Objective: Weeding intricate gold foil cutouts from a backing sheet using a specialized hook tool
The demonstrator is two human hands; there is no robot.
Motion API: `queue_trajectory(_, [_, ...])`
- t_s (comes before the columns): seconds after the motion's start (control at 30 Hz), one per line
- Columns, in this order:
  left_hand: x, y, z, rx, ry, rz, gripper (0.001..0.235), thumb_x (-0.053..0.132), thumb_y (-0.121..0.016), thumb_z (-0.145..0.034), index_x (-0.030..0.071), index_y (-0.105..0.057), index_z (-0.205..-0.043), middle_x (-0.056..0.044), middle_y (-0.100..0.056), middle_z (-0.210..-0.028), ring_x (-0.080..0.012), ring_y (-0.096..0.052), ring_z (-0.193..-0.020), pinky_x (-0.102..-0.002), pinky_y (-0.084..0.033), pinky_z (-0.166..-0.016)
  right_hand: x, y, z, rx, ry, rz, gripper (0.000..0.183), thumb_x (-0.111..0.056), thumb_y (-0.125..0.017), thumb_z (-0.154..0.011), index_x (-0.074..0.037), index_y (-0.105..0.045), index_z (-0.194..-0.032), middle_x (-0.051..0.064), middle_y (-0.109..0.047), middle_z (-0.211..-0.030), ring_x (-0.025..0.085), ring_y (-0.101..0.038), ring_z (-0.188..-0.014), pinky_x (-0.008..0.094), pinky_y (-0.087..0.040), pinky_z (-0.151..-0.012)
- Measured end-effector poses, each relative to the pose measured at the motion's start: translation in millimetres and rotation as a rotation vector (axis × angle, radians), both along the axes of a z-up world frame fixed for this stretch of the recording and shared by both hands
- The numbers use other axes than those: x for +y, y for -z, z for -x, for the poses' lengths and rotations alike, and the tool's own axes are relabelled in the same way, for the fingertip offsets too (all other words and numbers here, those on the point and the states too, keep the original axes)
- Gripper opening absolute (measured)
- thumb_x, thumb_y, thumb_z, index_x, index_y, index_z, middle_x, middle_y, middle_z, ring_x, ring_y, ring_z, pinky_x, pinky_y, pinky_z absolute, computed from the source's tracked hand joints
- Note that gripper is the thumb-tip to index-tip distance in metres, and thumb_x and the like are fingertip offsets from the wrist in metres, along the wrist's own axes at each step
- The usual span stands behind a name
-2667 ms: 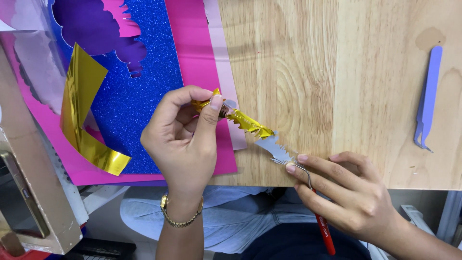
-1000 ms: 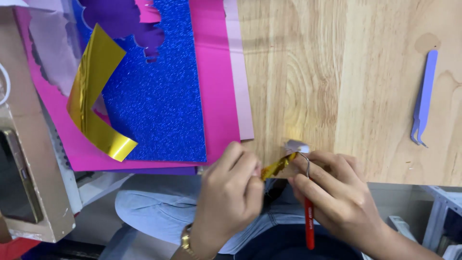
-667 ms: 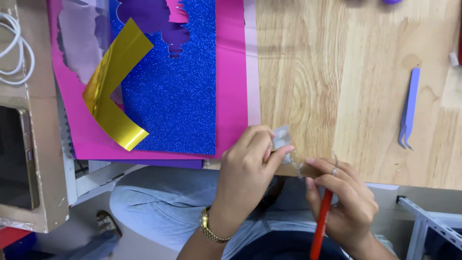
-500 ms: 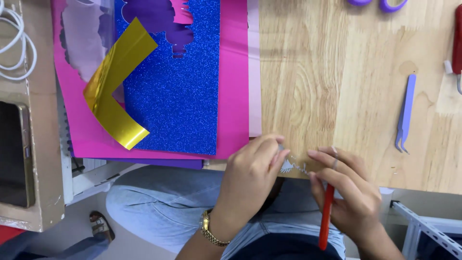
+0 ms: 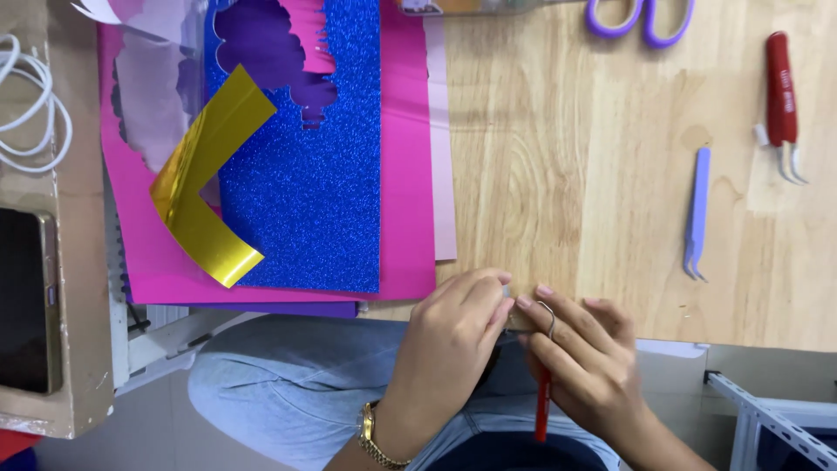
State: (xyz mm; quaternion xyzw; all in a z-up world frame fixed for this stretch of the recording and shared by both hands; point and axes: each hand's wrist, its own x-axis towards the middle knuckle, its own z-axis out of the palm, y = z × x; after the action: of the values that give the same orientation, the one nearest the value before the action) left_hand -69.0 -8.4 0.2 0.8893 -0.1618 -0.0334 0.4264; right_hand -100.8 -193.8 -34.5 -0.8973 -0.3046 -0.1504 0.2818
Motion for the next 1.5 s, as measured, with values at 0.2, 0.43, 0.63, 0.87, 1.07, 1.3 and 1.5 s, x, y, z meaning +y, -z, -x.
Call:
queue_trajectory(0.2, [10, 11, 4, -0.014, -0.061, 0.118, 0.005, 0.002, -0.064, -0.096, 0.001, -0.059, -0.095, -0.011, -0.070, -0.100, -0.0261, -0.070, -0.096, -0.037, -0.053, -0.085, 0, 7, 3, -0.075, -0.069, 0.019, 0.030, -0.016, -0.043, -0.106, -0.017, -0.061, -0.082, -0.002, -0.075, -0.123, 0.028, -0.069, -0.119, 0.050, -0.028, -0.100])
queue_trajectory(0.43, [20, 13, 16, -0.119, -0.125, 0.113, 0.005, 0.000, -0.060, -0.097, -0.001, -0.063, -0.101, -0.013, -0.073, -0.106, -0.0273, -0.072, -0.101, -0.038, -0.056, -0.087, 11, -6, 14, -0.114, 0.004, 0.129, 0.020, -0.003, -0.051, -0.096, -0.018, -0.063, -0.090, -0.008, -0.071, -0.129, 0.023, -0.065, -0.126, 0.051, -0.030, -0.102])
queue_trajectory(0.63, [18, 11, 19, -0.155, -0.128, 0.126, 0.013, -0.007, -0.055, -0.095, -0.002, -0.065, -0.102, -0.014, -0.074, -0.111, -0.0278, -0.073, -0.105, -0.038, -0.059, -0.092, 16, -2, 28, -0.184, 0.190, 0.207, 0.022, -0.002, -0.062, -0.093, -0.020, -0.059, -0.081, -0.010, -0.074, -0.124, 0.018, -0.066, -0.124, 0.045, -0.034, -0.099])
queue_trajectory(0.87, [-10, 38, 22, -0.198, -0.119, 0.123, 0.006, -0.005, -0.055, -0.090, 0.000, -0.058, -0.092, -0.018, -0.070, -0.100, -0.0353, -0.065, -0.092, -0.044, -0.049, -0.080, 11, 5, 35, 0.044, 0.204, 0.093, 0.024, 0.001, -0.058, -0.066, -0.016, -0.054, -0.082, -0.007, -0.071, -0.134, 0.022, -0.062, -0.133, 0.044, -0.033, -0.093])
queue_trajectory(1.07, [-17, 41, 16, -0.237, -0.060, 0.131, 0.014, -0.005, -0.052, -0.088, 0.005, -0.048, -0.080, -0.011, -0.057, -0.080, -0.0331, -0.054, -0.078, -0.044, -0.040, -0.071, -14, -6, 24, 0.190, 0.113, -0.153, 0.023, 0.010, -0.057, -0.075, -0.013, -0.051, -0.078, 0.006, -0.068, -0.138, 0.028, -0.061, -0.133, 0.040, -0.041, -0.105])
queue_trajectory(1.3, [-21, 26, -5, -0.185, 0.204, 0.165, 0.018, -0.004, -0.053, -0.092, 0.007, -0.042, -0.084, -0.009, -0.055, -0.085, -0.0286, -0.055, -0.084, -0.038, -0.044, -0.075, -39, 2, 8, -0.035, -0.032, 0.037, 0.023, 0.014, -0.051, -0.085, -0.008, -0.047, -0.081, 0.007, -0.070, -0.130, 0.025, -0.066, -0.129, 0.044, -0.045, -0.102])
queue_trajectory(1.5, [-24, 31, -21, -0.156, 0.295, 0.157, 0.018, -0.006, -0.051, -0.093, 0.009, -0.047, -0.083, -0.005, -0.056, -0.082, -0.0245, -0.052, -0.082, -0.035, -0.044, -0.073, -40, -4, 6, -0.179, -0.047, 0.006, 0.027, 0.010, -0.050, -0.092, -0.008, -0.043, -0.072, 0.013, -0.071, -0.128, 0.036, -0.071, -0.114, 0.045, -0.046, -0.092])
